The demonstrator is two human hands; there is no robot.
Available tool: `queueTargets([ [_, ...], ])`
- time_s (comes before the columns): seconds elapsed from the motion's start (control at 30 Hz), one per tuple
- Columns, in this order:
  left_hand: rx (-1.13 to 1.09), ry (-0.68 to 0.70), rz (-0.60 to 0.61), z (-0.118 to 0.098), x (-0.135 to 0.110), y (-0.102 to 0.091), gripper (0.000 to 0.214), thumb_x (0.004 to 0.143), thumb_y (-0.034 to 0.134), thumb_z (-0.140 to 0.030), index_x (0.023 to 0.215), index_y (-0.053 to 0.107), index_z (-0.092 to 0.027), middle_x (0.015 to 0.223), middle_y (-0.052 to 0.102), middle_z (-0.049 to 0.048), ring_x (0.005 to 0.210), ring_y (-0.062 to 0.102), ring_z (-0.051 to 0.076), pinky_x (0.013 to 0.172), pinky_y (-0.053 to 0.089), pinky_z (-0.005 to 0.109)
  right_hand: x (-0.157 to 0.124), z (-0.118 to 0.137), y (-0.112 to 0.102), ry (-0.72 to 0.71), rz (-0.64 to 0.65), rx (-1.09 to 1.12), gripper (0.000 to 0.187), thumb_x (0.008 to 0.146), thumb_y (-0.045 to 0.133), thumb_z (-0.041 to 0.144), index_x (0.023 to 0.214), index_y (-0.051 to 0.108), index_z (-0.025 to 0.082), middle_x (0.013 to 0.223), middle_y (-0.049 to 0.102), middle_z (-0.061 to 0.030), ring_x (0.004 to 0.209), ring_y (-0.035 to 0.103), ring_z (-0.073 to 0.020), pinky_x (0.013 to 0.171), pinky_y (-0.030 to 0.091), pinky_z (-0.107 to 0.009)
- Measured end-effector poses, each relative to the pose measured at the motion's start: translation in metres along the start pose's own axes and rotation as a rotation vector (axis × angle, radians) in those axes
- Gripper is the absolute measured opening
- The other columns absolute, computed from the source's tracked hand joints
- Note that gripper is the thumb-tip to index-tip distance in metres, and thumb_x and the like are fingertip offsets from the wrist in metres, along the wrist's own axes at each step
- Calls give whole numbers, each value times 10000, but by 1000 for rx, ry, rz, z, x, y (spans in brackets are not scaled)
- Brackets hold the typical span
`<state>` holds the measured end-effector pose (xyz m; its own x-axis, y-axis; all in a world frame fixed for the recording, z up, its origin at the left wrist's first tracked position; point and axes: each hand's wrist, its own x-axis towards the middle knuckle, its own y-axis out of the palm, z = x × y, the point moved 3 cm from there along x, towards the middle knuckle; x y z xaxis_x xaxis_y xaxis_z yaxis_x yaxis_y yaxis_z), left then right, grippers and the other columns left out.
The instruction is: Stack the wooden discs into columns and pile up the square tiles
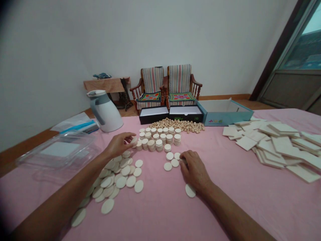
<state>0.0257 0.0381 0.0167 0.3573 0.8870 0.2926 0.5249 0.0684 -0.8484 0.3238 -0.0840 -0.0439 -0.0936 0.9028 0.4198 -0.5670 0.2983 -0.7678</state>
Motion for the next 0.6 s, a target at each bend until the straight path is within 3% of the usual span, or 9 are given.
queueTargets([
  [0.3, 240, 38, -28, -13, -3, 5, 226, 720, 691, -336, 882, 649, -184, 817, 626, 21, 707, 561, 151, 632, 407, 243, 0, 1, -1, -1, -5, 1, 102, 849, 464, 212, 883, 557, 189, 881, 583, -79, 828, 502, -217, 737, 417, -359],
  [0.6, 304, 46, -22, -18, 1, 10, 294, 760, 654, -434, 922, 641, -188, 857, 621, 39, 756, 567, 171, 646, 396, 252, 0, 1, -1, 12, -6, 0, 85, 848, 468, 204, 877, 547, 190, 881, 577, -76, 831, 504, -215, 740, 416, -355],
])
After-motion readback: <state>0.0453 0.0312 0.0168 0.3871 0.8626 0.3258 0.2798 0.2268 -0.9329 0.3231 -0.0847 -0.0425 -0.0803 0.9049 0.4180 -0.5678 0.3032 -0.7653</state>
